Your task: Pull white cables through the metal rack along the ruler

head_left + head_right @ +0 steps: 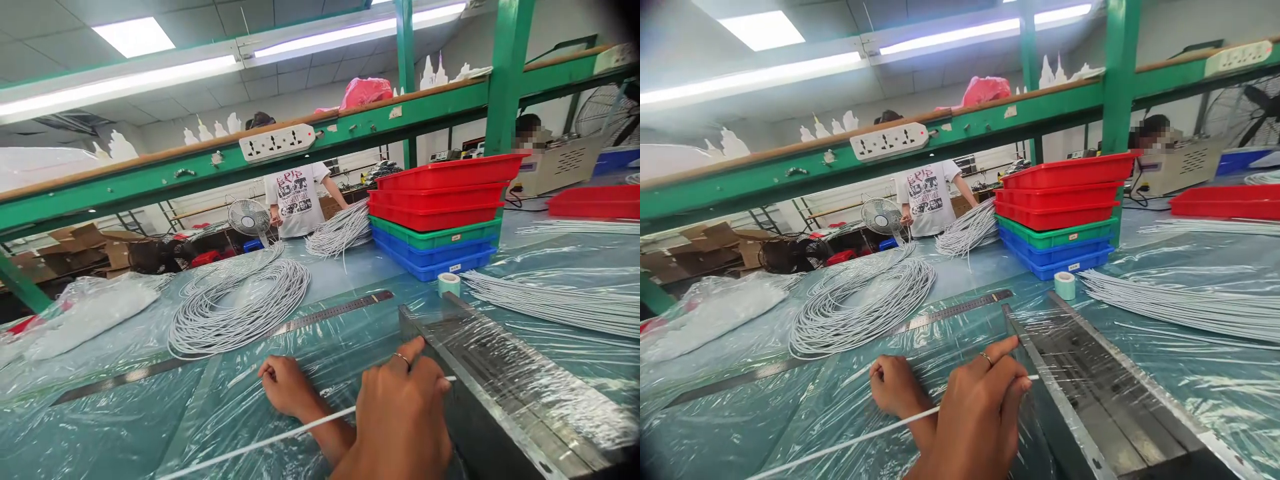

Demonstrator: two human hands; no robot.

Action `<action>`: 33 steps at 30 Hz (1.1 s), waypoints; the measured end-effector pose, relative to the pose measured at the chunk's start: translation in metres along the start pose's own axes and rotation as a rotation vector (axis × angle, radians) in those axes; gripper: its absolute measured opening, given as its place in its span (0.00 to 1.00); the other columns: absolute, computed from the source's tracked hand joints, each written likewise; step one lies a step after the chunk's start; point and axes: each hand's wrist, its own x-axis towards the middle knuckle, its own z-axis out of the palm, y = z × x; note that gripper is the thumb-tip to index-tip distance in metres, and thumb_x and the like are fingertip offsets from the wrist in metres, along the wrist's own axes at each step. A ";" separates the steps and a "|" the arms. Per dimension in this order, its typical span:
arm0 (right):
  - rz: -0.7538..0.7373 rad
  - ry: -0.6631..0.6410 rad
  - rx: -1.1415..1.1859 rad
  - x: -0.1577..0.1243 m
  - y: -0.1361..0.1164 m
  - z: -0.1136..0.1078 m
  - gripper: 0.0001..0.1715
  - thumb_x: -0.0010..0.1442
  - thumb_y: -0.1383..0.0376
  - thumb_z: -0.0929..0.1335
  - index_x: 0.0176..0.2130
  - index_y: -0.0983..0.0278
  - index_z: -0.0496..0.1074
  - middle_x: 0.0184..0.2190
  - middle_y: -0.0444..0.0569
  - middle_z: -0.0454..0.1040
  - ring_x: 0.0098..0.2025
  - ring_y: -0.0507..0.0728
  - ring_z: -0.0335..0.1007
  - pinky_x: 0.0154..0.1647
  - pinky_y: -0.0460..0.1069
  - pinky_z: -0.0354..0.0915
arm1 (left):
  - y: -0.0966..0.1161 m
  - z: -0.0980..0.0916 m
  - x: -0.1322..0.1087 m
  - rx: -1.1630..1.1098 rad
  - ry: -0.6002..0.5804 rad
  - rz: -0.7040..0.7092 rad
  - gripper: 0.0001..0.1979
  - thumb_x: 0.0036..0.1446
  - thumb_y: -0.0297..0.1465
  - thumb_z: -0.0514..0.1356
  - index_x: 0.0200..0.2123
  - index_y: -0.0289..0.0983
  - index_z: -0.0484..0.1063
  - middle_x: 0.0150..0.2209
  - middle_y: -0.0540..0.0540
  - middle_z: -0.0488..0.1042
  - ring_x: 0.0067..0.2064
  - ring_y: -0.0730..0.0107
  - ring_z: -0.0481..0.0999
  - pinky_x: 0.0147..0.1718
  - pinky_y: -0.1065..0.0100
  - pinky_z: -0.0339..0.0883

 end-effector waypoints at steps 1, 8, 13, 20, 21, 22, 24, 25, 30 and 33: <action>-0.002 -0.002 -0.001 0.000 0.000 0.000 0.15 0.52 0.80 0.63 0.33 0.67 0.76 0.30 0.48 0.77 0.33 0.52 0.72 0.32 0.42 0.59 | 0.000 0.000 0.000 -0.001 -0.004 0.008 0.11 0.66 0.33 0.48 0.36 0.40 0.68 0.50 0.50 0.71 0.38 0.57 0.76 0.43 0.50 0.71; -0.017 -0.001 -0.005 0.001 0.005 0.003 0.15 0.53 0.79 0.63 0.33 0.66 0.75 0.29 0.46 0.76 0.31 0.52 0.71 0.32 0.43 0.59 | 0.006 -0.003 0.001 0.037 -0.077 -0.051 0.08 0.64 0.33 0.52 0.37 0.39 0.69 0.55 0.52 0.69 0.36 0.61 0.75 0.47 0.50 0.71; -0.023 -0.008 -0.005 0.000 0.006 0.004 0.14 0.53 0.79 0.63 0.33 0.66 0.75 0.28 0.45 0.75 0.30 0.51 0.69 0.30 0.43 0.58 | 0.012 -0.005 0.001 0.091 -0.087 -0.083 0.10 0.65 0.33 0.51 0.41 0.40 0.71 0.58 0.52 0.66 0.41 0.54 0.75 0.47 0.47 0.71; -0.043 -0.019 -0.004 -0.001 0.006 0.003 0.15 0.54 0.78 0.63 0.33 0.66 0.75 0.27 0.45 0.74 0.29 0.51 0.69 0.29 0.43 0.57 | 0.013 -0.007 0.001 0.096 -0.143 -0.109 0.08 0.64 0.31 0.52 0.40 0.38 0.71 0.58 0.51 0.65 0.41 0.54 0.76 0.47 0.46 0.72; -0.043 -0.014 -0.006 -0.001 0.006 0.003 0.15 0.53 0.79 0.63 0.33 0.66 0.75 0.27 0.45 0.75 0.30 0.51 0.69 0.30 0.43 0.58 | 0.012 -0.006 0.001 0.094 -0.129 -0.088 0.08 0.64 0.31 0.53 0.39 0.38 0.71 0.58 0.50 0.66 0.42 0.54 0.76 0.47 0.47 0.72; -0.043 -0.010 -0.007 -0.001 0.006 0.003 0.15 0.53 0.79 0.63 0.33 0.66 0.75 0.28 0.45 0.75 0.30 0.51 0.70 0.30 0.43 0.58 | 0.010 -0.005 0.001 0.092 -0.103 -0.067 0.08 0.64 0.31 0.52 0.39 0.39 0.71 0.57 0.49 0.66 0.44 0.54 0.75 0.48 0.48 0.72; -0.042 -0.004 -0.007 0.000 0.005 0.004 0.15 0.52 0.79 0.63 0.33 0.67 0.76 0.28 0.45 0.75 0.30 0.51 0.70 0.31 0.42 0.59 | 0.006 -0.002 -0.001 0.084 -0.053 -0.034 0.09 0.64 0.31 0.51 0.39 0.39 0.72 0.57 0.47 0.66 0.48 0.53 0.74 0.48 0.52 0.73; -0.041 -0.003 -0.007 0.000 0.005 0.004 0.15 0.52 0.79 0.63 0.33 0.67 0.76 0.27 0.45 0.75 0.30 0.51 0.69 0.30 0.42 0.59 | 0.005 -0.001 -0.001 0.081 -0.030 -0.026 0.10 0.65 0.31 0.51 0.39 0.40 0.72 0.57 0.47 0.67 0.50 0.53 0.73 0.48 0.54 0.73; -0.040 -0.002 0.003 0.000 0.005 0.005 0.16 0.51 0.80 0.63 0.32 0.67 0.76 0.25 0.43 0.73 0.27 0.50 0.67 0.28 0.42 0.57 | 0.001 0.001 -0.003 0.080 -0.009 -0.011 0.10 0.65 0.33 0.51 0.39 0.41 0.72 0.57 0.47 0.66 0.48 0.53 0.74 0.47 0.54 0.73; -0.044 -0.002 0.005 -0.001 0.006 0.005 0.15 0.52 0.80 0.63 0.32 0.66 0.75 0.25 0.43 0.73 0.27 0.50 0.67 0.28 0.42 0.57 | 0.002 0.000 -0.003 0.079 -0.008 0.002 0.11 0.65 0.32 0.50 0.39 0.42 0.73 0.56 0.48 0.67 0.51 0.53 0.73 0.47 0.54 0.73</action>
